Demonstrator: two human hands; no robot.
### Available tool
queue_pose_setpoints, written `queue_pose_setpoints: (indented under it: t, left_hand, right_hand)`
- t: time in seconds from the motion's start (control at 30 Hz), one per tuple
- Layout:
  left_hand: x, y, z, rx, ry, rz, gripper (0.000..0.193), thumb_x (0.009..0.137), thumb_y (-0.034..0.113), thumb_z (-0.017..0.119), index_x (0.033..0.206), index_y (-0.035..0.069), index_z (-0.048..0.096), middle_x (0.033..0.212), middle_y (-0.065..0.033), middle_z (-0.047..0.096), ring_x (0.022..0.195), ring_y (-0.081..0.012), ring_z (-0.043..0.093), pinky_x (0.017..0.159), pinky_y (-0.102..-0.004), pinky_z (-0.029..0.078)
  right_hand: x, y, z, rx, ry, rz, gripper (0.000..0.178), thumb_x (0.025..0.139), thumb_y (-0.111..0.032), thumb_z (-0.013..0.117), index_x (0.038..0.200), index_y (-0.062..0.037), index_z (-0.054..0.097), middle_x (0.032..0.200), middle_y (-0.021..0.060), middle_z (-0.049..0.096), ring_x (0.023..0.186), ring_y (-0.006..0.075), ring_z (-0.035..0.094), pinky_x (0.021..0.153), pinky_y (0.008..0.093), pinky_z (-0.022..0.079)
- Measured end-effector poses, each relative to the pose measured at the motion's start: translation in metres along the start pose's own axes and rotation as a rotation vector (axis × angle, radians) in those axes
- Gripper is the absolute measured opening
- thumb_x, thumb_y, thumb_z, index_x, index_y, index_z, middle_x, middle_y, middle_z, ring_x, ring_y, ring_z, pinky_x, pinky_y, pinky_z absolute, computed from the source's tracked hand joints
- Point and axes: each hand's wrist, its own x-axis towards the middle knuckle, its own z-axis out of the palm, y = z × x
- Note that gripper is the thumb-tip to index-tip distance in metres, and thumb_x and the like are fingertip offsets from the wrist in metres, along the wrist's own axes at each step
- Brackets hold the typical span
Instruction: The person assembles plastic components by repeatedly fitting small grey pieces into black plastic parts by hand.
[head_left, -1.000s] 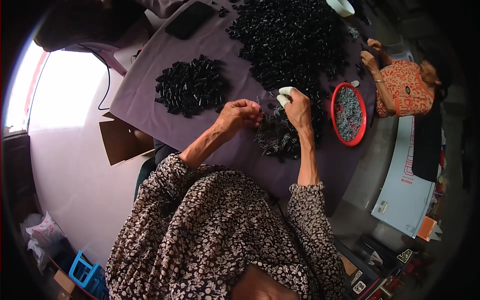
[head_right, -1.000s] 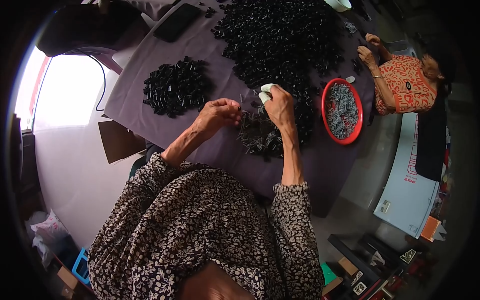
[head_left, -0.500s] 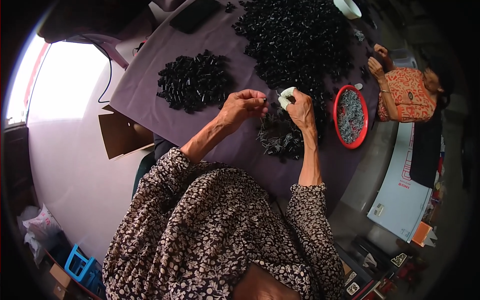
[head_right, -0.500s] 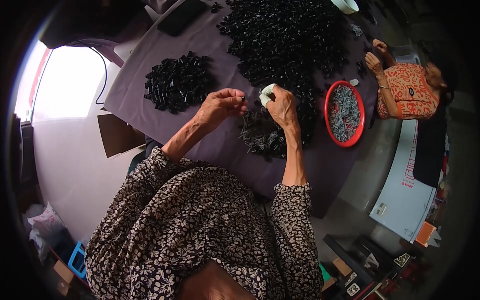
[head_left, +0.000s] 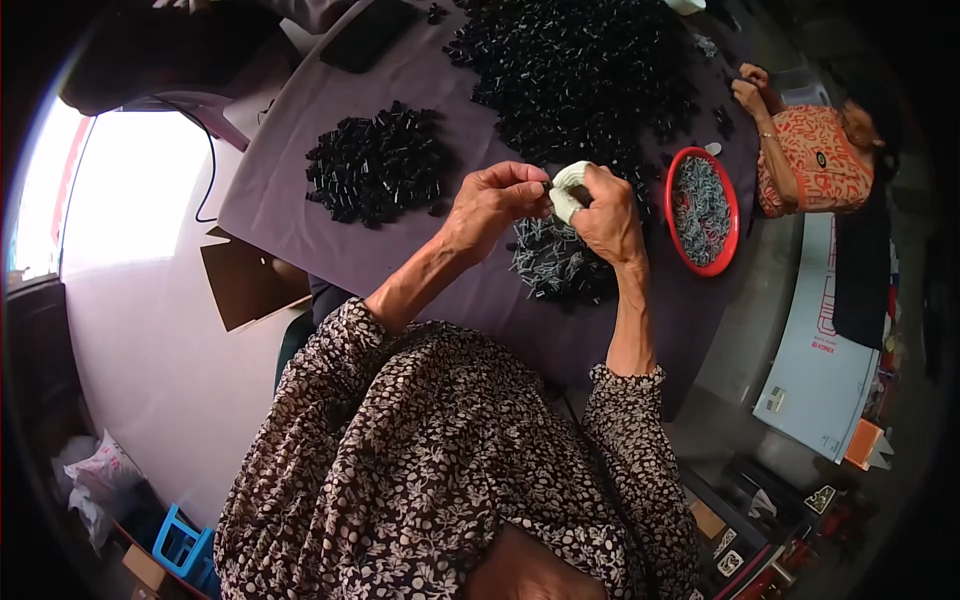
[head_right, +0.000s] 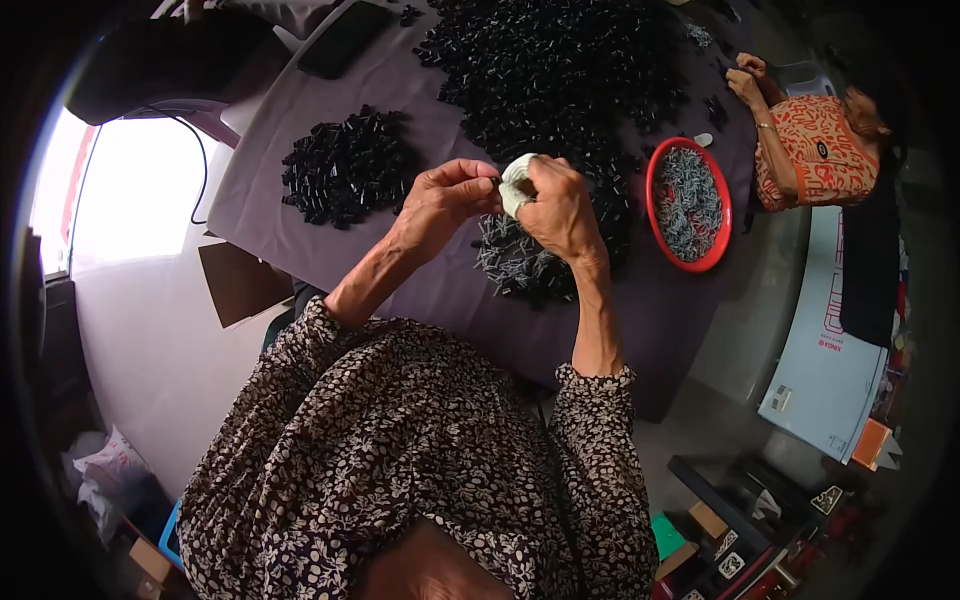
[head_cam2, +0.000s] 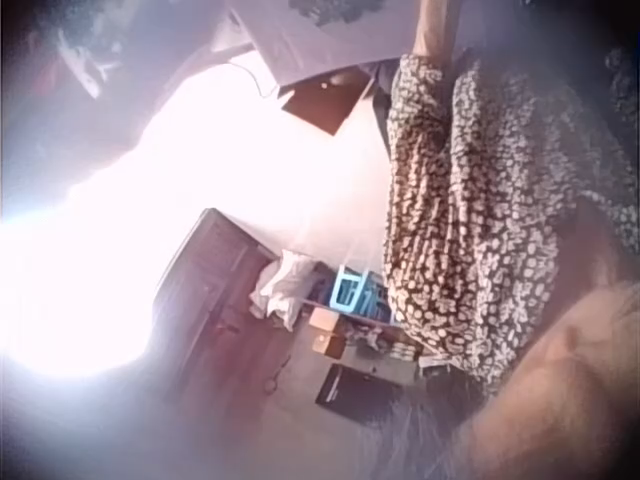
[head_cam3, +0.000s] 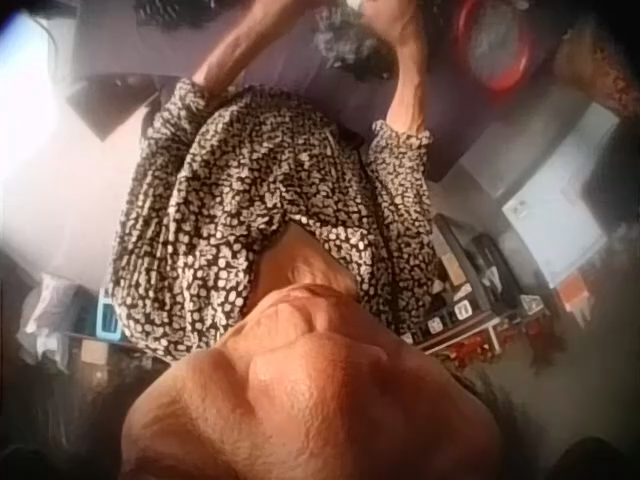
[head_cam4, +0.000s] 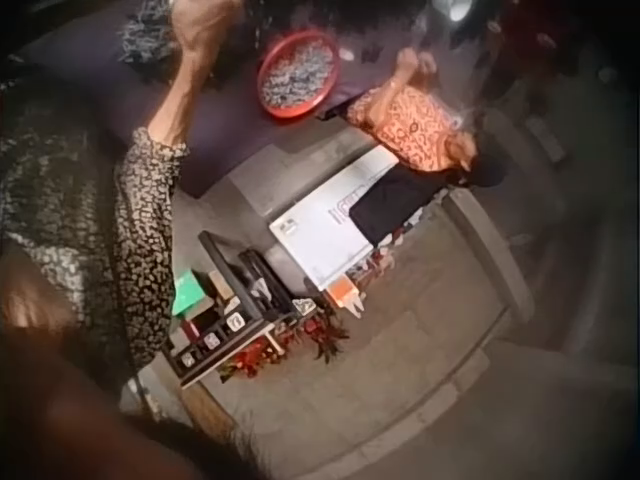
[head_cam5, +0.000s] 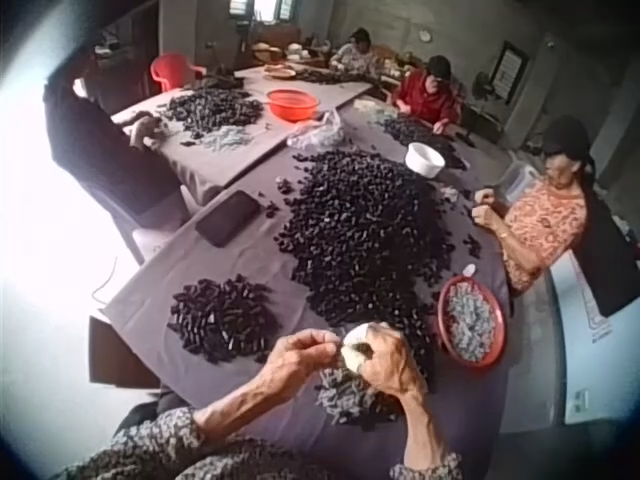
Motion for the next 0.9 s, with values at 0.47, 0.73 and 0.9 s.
queue_pose_setpoints:
  t: [0.47, 0.73, 0.9]
  left_hand:
    - [-0.004, 0.008, 0.006, -0.181, -0.075, 0.003, 0.012, 0.086, 0.002, 0.050, 0.097, 0.000, 0.055, 0.087, -0.0100, 0.059, 0.077, -0.0185, 0.058, 0.073, -0.0306, 0.050]
    - [-0.011, 0.012, 0.008, 0.139, 0.000, 0.133, 0.012, 0.084, 0.004, 0.056, 0.094, -0.002, 0.057, 0.081, -0.0080, 0.061, 0.074, -0.0154, 0.059, 0.073, -0.0293, 0.050]
    - [-0.009, 0.018, 0.010, 0.252, 0.039, 0.196, 0.012, 0.083, 0.005, 0.057, 0.093, -0.003, 0.058, 0.080, -0.0082, 0.062, 0.072, -0.0146, 0.060, 0.072, -0.0280, 0.050]
  right_hand:
    - [-0.002, -0.012, -0.011, 0.269, 0.122, 0.105, 0.014, 0.072, -0.005, 0.065, 0.085, -0.0017, 0.059, 0.075, 0.0063, 0.063, 0.067, 0.0131, 0.060, 0.061, 0.0247, 0.046]
    - [0.005, -0.017, -0.012, -0.031, 0.133, -0.097, 0.014, 0.068, -0.005, 0.066, 0.079, -0.0020, 0.057, 0.072, 0.0099, 0.061, 0.063, 0.0250, 0.059, 0.057, 0.0315, 0.046]
    - [0.015, -0.019, -0.011, -0.075, 0.122, -0.135, 0.015, 0.068, -0.007, 0.067, 0.079, -0.0024, 0.057, 0.072, 0.0106, 0.059, 0.063, 0.0266, 0.059, 0.056, 0.0321, 0.046]
